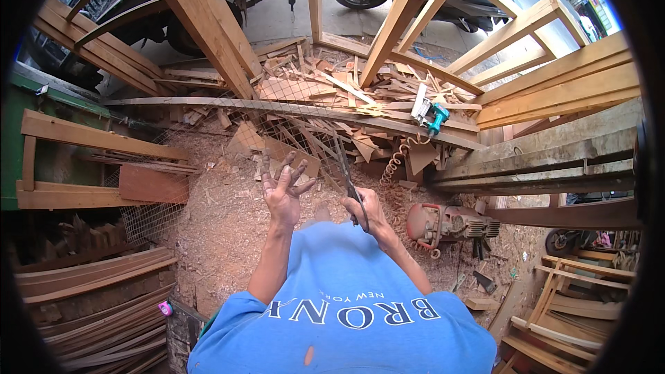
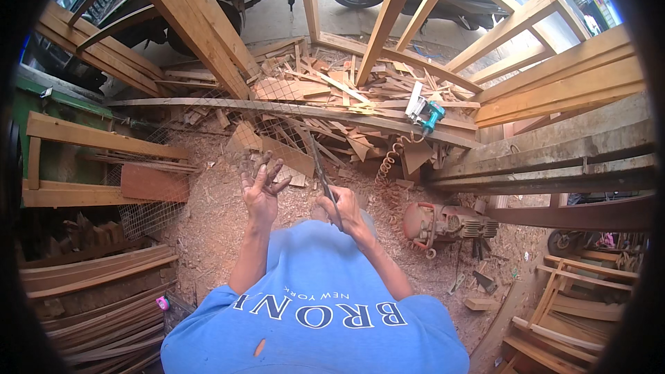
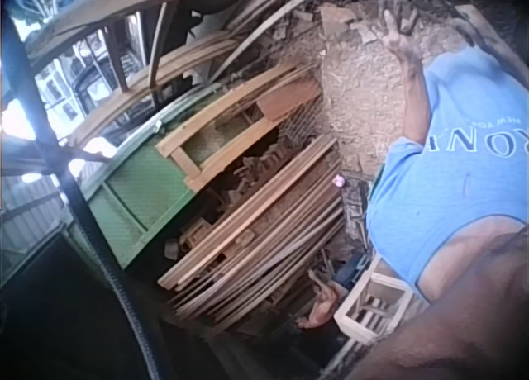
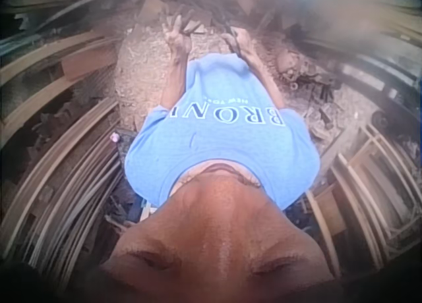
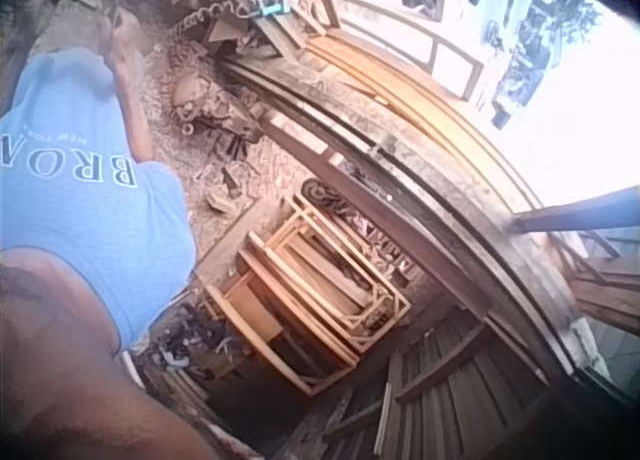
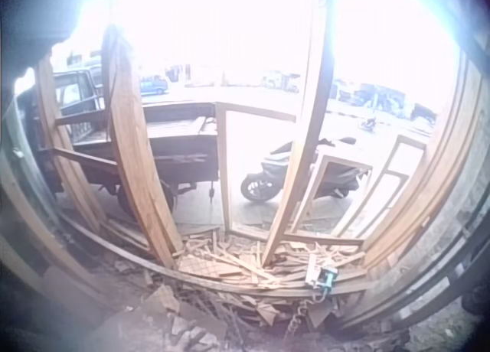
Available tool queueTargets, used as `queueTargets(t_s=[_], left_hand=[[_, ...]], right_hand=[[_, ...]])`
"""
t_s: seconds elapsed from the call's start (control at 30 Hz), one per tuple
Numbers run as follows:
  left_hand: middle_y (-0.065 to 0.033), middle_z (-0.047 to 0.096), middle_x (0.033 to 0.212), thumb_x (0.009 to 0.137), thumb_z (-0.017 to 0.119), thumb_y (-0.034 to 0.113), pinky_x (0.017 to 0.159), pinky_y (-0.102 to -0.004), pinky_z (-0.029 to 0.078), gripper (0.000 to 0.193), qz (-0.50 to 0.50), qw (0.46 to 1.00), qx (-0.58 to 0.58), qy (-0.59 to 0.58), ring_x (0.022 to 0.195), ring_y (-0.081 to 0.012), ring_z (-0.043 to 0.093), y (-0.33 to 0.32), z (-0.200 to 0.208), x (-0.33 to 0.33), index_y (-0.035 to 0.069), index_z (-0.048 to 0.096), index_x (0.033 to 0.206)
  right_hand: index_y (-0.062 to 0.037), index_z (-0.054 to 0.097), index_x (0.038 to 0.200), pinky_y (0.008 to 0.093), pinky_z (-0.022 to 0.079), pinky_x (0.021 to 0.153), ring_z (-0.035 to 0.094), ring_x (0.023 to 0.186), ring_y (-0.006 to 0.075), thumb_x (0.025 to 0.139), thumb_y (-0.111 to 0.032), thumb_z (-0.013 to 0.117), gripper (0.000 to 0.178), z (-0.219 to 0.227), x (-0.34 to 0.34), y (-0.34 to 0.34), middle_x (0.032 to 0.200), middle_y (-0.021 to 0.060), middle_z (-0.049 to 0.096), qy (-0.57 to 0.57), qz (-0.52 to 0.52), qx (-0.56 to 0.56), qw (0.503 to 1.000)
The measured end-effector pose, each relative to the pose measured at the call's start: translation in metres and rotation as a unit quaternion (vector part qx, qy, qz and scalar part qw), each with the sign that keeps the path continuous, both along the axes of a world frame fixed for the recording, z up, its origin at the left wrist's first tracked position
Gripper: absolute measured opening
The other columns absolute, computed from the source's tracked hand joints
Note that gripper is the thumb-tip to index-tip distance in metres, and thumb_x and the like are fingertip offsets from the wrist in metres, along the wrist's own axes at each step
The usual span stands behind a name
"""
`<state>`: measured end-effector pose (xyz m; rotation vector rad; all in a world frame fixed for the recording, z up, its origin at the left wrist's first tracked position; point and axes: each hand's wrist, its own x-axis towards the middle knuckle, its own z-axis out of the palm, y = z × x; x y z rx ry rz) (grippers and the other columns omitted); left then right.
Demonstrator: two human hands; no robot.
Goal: The person assembles a wooden frame by positioning a wire mesh panel and securing it with a staple gun. They then cut excess wire mesh with shears and place the mesh into a metal frame on the floor.
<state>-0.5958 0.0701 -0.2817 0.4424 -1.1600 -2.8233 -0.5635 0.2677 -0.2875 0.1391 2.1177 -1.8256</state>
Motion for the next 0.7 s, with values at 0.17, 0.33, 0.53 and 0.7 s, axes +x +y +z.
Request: queueTargets(t_s=[0.17, 0.33, 0.53, 0.7], left_hand=[[-0.0185, 0.054, 0.130, 0.098, 0.050, 0.008, 0.072, -0.0468, 0.065, 0.063, -0.003, 1.000, -0.012, 0.016, 0.108, -0.0318, 0.064, -0.001, -0.002, 0.001, 0.024, 0.018, 0.149], [-0.0182, 0.055, 0.129, 0.098, 0.050, 0.008, 0.072, -0.0476, 0.065, 0.061, -0.011, 1.000, -0.013, 0.002, 0.108, -0.0319, 0.064, -0.002, -0.004, 0.000, 0.023, 0.020, 0.149], [-0.0204, 0.050, 0.132, 0.097, 0.050, 0.007, 0.074, -0.0448, 0.065, 0.064, -0.061, 0.997, -0.016, -0.034, 0.111, -0.0322, 0.061, 0.005, 0.000, 0.011, 0.023, 0.018, 0.150], [-0.0210, 0.048, 0.134, 0.097, 0.051, 0.008, 0.074, -0.0435, 0.065, 0.065, -0.054, 0.998, -0.007, -0.040, 0.111, -0.0316, 0.061, 0.009, 0.000, 0.016, 0.023, 0.018, 0.150]], right_hand=[[-0.0048, 0.050, 0.067, 0.0270, 0.038, 0.043, 0.046, 0.046, 0.0088, 0.081, -0.029, 0.062, 0.031, -0.003, 0.001, 0.001, 0.055, 0.0001, 0.048, 0.031, 0.000, 0.037, 0.999], [0.0005, 0.053, 0.067, 0.0343, 0.037, 0.054, 0.042, 0.056, 0.0148, 0.079, -0.027, 0.065, 0.032, -0.003, 0.003, 0.003, 0.058, 0.0067, 0.047, 0.017, -0.002, 0.079, 0.997], [-0.0001, 0.053, 0.073, 0.0348, 0.037, 0.056, 0.043, 0.059, 0.0150, 0.081, -0.028, 0.066, 0.032, 0.001, -0.003, 0.002, 0.061, 0.0060, 0.049, -0.012, -0.013, 0.048, 0.999], [0.0005, 0.055, 0.073, 0.0359, 0.039, 0.057, 0.044, 0.060, 0.0155, 0.083, -0.032, 0.064, 0.035, -0.002, -0.002, 0.007, 0.060, 0.0069, 0.050, -0.014, -0.013, 0.057, 0.998]])
